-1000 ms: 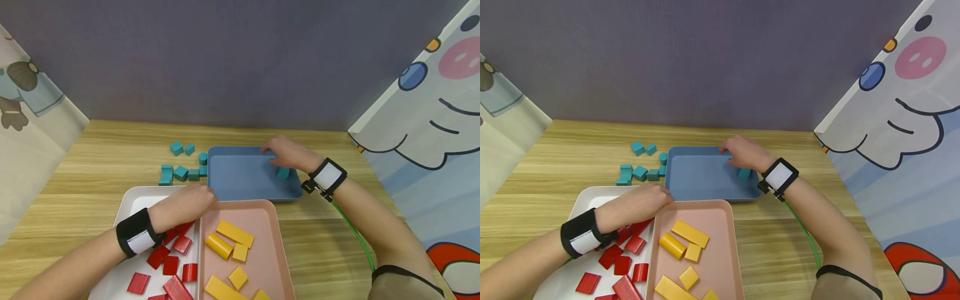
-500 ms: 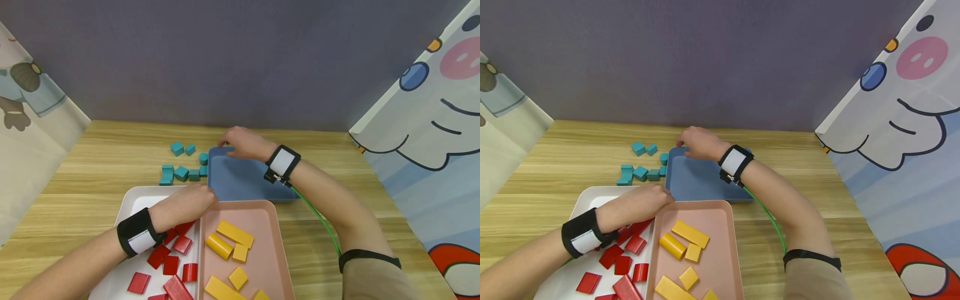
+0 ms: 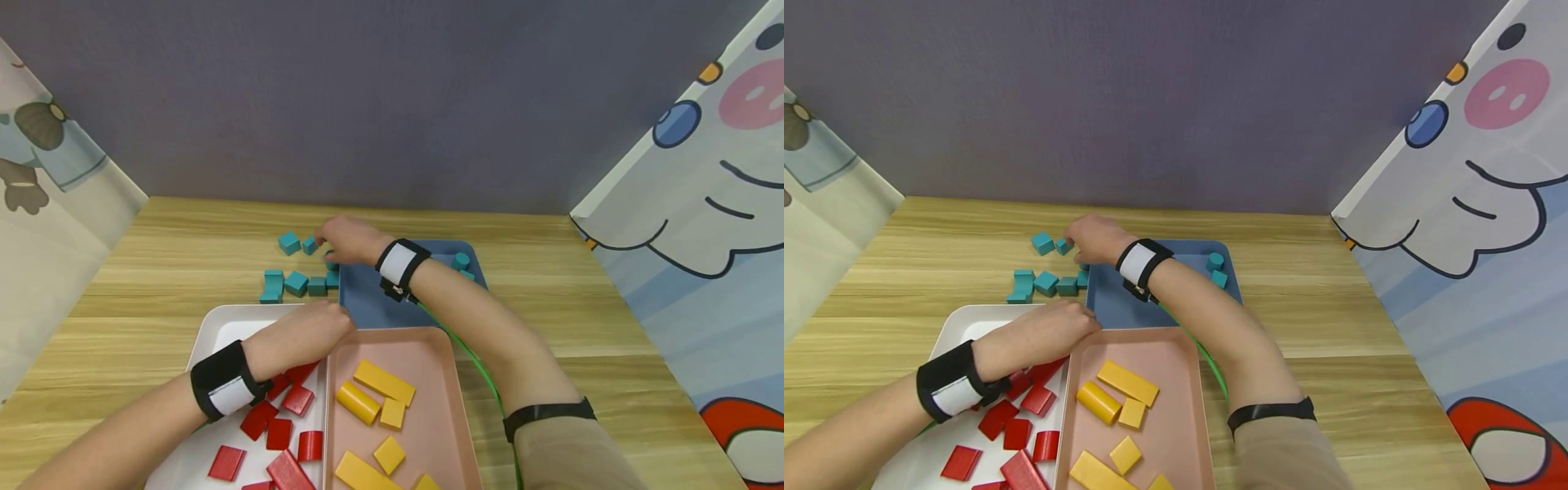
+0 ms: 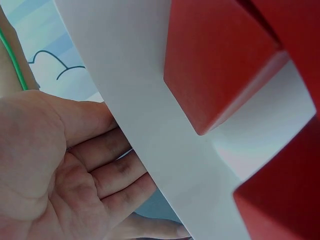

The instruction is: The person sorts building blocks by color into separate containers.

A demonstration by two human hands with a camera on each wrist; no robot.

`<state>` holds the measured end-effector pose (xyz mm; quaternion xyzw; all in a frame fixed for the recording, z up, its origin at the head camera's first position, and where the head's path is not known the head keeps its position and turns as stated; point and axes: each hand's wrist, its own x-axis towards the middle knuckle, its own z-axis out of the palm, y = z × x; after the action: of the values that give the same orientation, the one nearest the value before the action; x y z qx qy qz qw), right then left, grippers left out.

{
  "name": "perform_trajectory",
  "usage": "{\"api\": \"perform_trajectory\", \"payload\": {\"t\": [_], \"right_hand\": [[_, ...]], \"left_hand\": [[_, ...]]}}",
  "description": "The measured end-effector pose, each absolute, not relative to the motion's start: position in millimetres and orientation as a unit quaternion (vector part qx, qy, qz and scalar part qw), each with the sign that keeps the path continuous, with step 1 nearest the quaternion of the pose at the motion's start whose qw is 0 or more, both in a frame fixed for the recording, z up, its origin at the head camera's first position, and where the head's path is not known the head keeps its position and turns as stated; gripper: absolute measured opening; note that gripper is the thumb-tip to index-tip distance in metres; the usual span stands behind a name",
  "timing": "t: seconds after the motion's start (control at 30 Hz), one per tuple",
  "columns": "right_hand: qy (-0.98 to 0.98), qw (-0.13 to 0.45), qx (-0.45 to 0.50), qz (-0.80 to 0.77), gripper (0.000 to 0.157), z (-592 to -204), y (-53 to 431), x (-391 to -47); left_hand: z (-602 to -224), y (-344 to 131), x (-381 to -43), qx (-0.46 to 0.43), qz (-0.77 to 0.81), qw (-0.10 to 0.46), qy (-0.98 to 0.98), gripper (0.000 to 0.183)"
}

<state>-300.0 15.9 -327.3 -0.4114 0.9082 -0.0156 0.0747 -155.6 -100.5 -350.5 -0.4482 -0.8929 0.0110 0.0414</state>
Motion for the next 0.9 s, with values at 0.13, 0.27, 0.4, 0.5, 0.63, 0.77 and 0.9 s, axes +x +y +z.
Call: {"api": "perform_trajectory", "payload": {"t": [0.13,0.27,0.4,0.5,0.63,0.77,0.9], "right_hand": [[0.909,0.078,-0.409,-0.002,0.024,-334,6,-300],[0.915,0.078,-0.395,0.018,0.017,-341,-2,-299],[0.920,0.084,-0.381,0.034,0.033,-348,-6,-298],[0.921,0.088,-0.378,0.030,0.033,-350,-5,-298],[0.916,0.086,-0.391,0.007,0.033,-348,-3,-299],[0.907,0.071,-0.415,-0.027,0.013,-337,2,-299],[0.897,0.039,-0.437,-0.049,0.022,-317,16,-296]], "left_hand": [[-351,-102,-156,-0.449,0.003,0.044,-0.893,0.006],[-352,-103,-156,-0.449,-0.004,0.050,-0.892,0.007],[-352,-103,-156,-0.447,-0.010,0.048,-0.893,0.007],[-351,-102,-156,-0.447,-0.010,0.046,-0.893,0.005],[-351,-102,-157,-0.447,-0.006,0.047,-0.893,0.005],[-351,-102,-156,-0.448,0.004,0.050,-0.893,0.006],[-352,-102,-156,-0.450,0.012,0.049,-0.892,0.006]]}}
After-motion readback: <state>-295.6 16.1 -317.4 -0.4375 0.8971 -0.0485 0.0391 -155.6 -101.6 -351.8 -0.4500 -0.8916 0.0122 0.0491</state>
